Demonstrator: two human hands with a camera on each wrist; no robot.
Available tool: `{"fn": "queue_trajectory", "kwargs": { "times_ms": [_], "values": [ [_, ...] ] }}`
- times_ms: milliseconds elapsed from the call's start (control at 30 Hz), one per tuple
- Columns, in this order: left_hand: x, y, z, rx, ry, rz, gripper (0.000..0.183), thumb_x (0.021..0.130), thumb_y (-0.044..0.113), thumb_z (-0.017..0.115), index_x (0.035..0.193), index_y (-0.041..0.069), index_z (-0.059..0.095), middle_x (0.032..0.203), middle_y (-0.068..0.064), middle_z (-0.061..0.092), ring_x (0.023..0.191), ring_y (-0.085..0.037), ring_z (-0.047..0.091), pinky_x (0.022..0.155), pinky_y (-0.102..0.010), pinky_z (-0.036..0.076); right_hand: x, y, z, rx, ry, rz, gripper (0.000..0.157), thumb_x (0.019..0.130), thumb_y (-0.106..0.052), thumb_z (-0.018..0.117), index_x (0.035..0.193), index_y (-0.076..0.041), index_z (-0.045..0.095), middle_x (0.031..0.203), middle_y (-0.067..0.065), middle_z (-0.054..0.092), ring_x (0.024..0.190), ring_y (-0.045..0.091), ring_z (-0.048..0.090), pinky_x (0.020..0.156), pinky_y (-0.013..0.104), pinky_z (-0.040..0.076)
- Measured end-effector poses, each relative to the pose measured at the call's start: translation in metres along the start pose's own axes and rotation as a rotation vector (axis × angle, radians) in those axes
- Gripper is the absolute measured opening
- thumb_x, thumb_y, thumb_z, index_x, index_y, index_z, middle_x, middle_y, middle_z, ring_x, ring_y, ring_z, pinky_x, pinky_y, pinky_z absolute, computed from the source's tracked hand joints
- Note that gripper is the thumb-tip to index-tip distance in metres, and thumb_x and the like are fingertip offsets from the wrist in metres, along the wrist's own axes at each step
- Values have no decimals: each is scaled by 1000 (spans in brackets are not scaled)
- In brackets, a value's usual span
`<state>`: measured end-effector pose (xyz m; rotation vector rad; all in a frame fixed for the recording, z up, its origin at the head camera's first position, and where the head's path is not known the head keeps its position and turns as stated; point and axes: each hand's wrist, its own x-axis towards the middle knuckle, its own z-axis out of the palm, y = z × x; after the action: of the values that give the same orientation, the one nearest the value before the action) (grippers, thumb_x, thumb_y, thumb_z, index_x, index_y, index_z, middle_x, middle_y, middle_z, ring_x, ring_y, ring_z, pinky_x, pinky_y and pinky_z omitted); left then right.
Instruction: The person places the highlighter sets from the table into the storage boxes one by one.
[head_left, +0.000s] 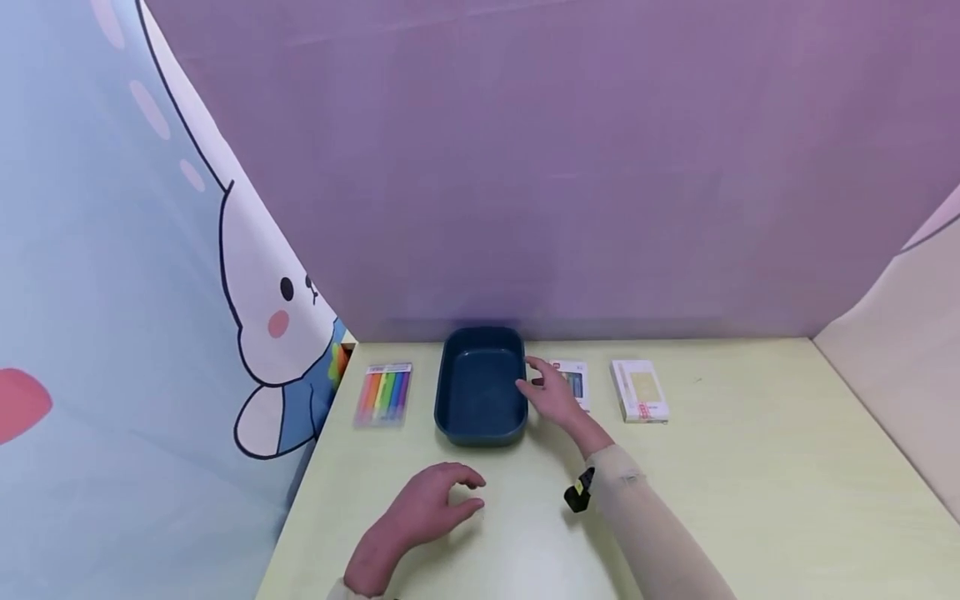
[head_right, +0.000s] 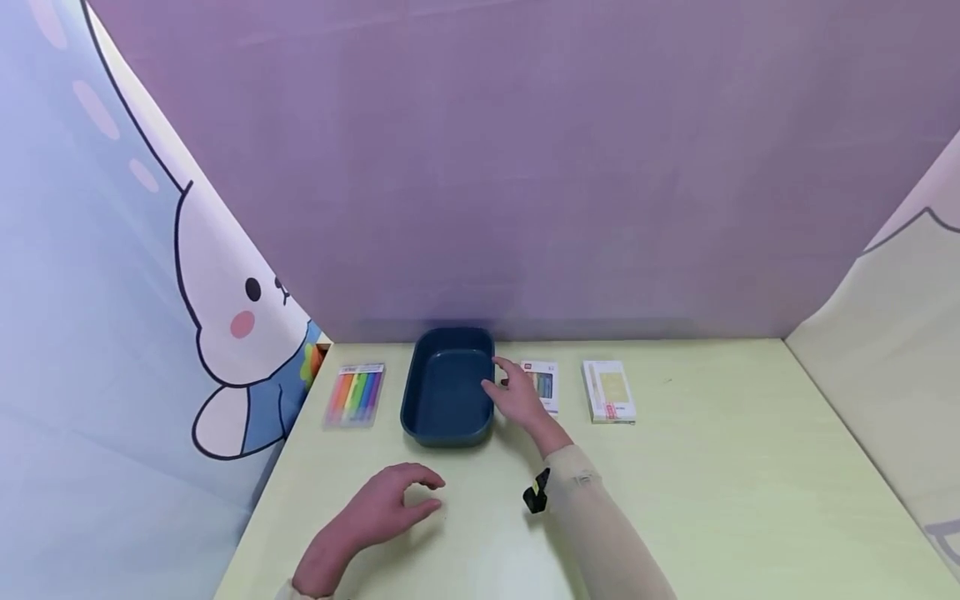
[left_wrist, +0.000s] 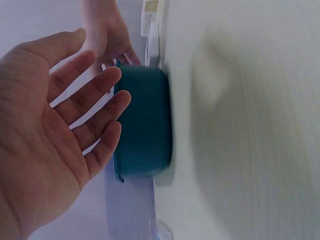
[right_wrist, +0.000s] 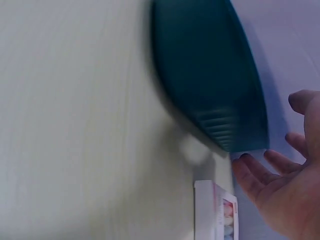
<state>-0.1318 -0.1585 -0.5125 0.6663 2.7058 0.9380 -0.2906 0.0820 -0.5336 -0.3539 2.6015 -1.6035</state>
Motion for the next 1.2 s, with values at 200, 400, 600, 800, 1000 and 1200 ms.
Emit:
{"fn": "queue_trajectory", "kwargs": {
  "times_ms": [200,400,600,800,1000,1200],
  "values": [
    [-2,-15,-2,86,40,25,32,90,39,68,115,19,68,107,6,67,98,-16,62,85,-37,49,1,6,5,44,46,0,49,97,-19,61,142,-7,47,141,19,47,112,35,59,85,46,51],
    [1,-30,-5,131,68,6,33,89,39,69,114,17,68,106,5,67,97,-15,61,83,-38,50,4,15,13,104,95,-1,45,96,-14,62,139,-5,51,134,23,53,104,35,63,73,37,55],
    [1,-42,-9,101,137,-45,34,89,39,69,115,17,68,108,4,66,97,-17,61,83,-41,51,8,20,15,112,112,-12,44,96,-17,63,138,-7,53,130,21,56,103,37,63,76,40,55],
    [-1,-59,-11,43,225,-92,35,90,39,69,118,17,66,109,4,65,98,-18,60,84,-43,50,13,20,13,90,103,6,45,96,-20,64,138,-7,53,128,20,57,103,36,62,82,43,53],
    [-8,-71,-10,32,285,-143,31,89,35,71,115,20,67,105,7,64,97,-17,59,86,-44,49,15,17,14,92,63,-21,50,96,-16,63,142,-5,48,131,24,53,107,38,60,85,46,51],
    [-13,-80,-10,30,309,-192,27,89,33,71,113,19,68,105,6,65,97,-15,60,86,-43,49,16,20,14,86,22,33,57,95,-15,65,147,-10,42,133,23,51,108,39,60,82,44,53]
  ]
}}
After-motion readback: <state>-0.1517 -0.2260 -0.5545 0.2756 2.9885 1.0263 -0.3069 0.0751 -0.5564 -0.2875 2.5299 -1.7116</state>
